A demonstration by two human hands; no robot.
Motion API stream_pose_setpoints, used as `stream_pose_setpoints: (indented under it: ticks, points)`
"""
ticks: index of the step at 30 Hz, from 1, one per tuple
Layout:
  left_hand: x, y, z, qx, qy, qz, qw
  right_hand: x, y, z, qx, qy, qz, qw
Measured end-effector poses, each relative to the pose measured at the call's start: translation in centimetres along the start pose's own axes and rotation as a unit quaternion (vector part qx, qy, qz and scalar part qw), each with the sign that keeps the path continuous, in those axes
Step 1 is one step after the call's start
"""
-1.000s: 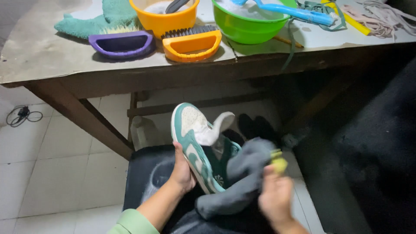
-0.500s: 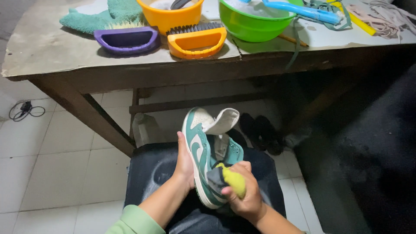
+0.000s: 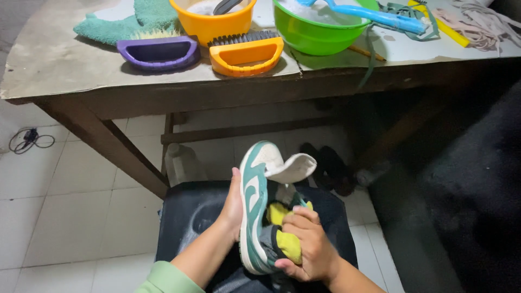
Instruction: The person scrubs the inside and outside of a teal and white sneaker using a blue brush dipped in soapy water. They wipe the shoe with a cloth and continue scrubbing the white sole and upper parts.
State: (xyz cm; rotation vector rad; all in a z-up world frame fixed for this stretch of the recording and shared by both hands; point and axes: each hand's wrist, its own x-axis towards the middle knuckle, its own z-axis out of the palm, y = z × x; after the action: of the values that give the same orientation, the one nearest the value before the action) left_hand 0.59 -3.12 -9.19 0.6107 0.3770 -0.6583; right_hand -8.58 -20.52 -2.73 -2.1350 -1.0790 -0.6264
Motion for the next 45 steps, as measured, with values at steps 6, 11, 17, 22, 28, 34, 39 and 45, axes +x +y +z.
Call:
stream_pose_setpoints:
  ticks: [6, 11, 17, 22, 28, 34, 39, 45]
  points:
    - [-3.2, 1.9, 3.4, 0.076, 0.067, 0.040, 0.994, -5.9, 2.3, 2.9, 0.202, 0.316, 0.664, 0.647]
    - [-1.9, 2.2, 1.6, 0.092, 0.001, 0.019, 0.996, -5.5, 1.5, 2.5, 0.065, 0.046, 0.364, 0.928]
    - [-1.7, 2.0, 1.1, 0.061, -0.057, -0.008, 0.996, -0.3, 0.7, -0.2, 0.006, -0.067, -0.010, 0.998]
    - [-1.2, 1.9, -1.3, -0.003, -0.079, -0.068, 0.994, -0.6, 0.2, 2.0, 0.350, 0.152, 0.220, 0.898]
    - [-6.4, 5.3, 0.2, -0.068, -0.070, -0.104, 0.990, 4.3, -1.0, 1.8, -0.033, -0.046, -0.024, 0.998]
    - [-7.4, 7.2, -2.6, -0.044, 0.011, -0.064, 0.997, 5.5, 0.4, 5.2, 0.379, 0.061, 0.124, 0.915]
    - [-7.2, 6.4, -6.5, -0.065, -0.082, -0.040, 0.994, 13.8, -2.0, 3.8, 0.052, -0.090, -0.113, 0.988]
    - [-5.8, 9.0, -8.5, 0.015, -0.075, 0.006, 0.997, 21.2, -1.6, 4.7, 0.170, -0.085, 0.004, 0.982]
